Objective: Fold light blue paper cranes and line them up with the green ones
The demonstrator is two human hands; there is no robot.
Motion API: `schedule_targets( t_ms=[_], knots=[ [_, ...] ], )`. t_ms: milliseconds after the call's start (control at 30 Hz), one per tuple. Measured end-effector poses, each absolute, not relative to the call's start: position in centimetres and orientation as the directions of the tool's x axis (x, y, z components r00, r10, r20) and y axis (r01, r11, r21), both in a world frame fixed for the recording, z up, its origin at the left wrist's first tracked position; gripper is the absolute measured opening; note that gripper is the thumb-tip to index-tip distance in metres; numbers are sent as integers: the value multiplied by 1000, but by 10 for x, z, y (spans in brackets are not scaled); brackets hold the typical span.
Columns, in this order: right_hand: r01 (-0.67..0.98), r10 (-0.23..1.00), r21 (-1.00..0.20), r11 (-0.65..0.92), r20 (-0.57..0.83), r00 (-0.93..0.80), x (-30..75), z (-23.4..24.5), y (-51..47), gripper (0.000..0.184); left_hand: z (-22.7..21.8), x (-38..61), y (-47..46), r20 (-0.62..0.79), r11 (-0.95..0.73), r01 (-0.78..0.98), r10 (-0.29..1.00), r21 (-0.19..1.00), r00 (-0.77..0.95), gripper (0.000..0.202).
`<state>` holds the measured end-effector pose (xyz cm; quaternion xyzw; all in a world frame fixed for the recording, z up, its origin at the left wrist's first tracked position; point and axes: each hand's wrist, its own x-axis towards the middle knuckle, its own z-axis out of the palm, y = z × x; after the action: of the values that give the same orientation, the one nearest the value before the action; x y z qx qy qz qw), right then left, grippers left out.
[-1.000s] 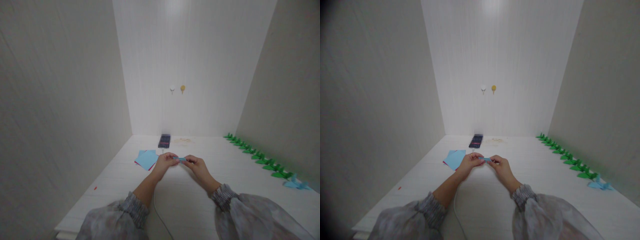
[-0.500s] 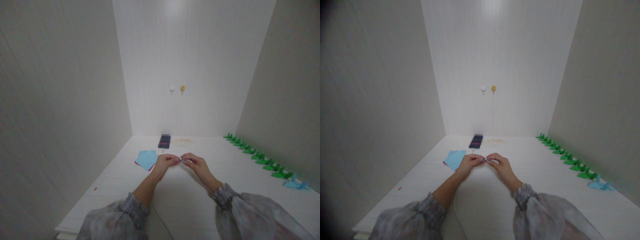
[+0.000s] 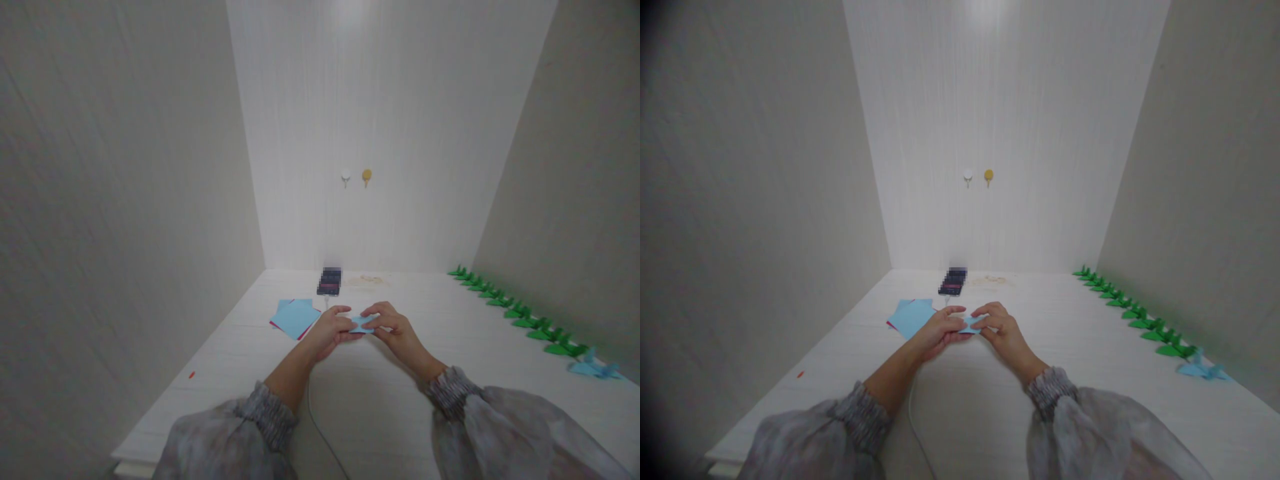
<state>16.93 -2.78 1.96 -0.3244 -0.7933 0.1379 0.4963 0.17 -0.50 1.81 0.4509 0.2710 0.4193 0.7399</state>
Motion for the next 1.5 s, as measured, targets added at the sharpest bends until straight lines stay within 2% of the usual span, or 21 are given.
schedule_targets(
  t_ms=[133, 300, 500, 667, 833, 967, 1167, 1500],
  knots=[
    [444, 641, -479, 757, 679, -359, 173, 17, -24, 13, 13, -2, -2, 11, 184, -352, 875, 918, 485, 54],
    [497, 659, -460, 736, 654, -371, 175, 17, -23, 12, 10, -5, 1, 22, 148, -316, 879, 937, 476, 59],
    [467, 741, -584, 664, 599, -304, 175, 15, -24, 8, 6, -6, 4, 53, 115, -308, 871, 944, 488, 58],
    [348, 823, -746, 568, 517, -235, 171, 9, -23, 10, 6, -4, 3, 59, 105, -299, 869, 949, 492, 59],
    [265, 890, -849, 457, 438, -128, 166, 11, -26, 17, 10, -2, -1, 69, 126, -325, 847, 937, 527, 58],
    [238, 891, -860, 452, 450, -66, 165, 14, -28, 16, 13, -1, -4, 115, 128, -379, 823, 916, 556, 58],
    [222, 890, -867, 446, 456, -4, 165, 15, -28, 14, 14, -1, -3, 118, 112, -347, 807, 931, 578, 60],
    [236, 885, -859, 454, 465, -11, 166, 15, -28, 14, 19, -1, -6, 133, 115, -361, 793, 925, 594, 56]
  ],
)
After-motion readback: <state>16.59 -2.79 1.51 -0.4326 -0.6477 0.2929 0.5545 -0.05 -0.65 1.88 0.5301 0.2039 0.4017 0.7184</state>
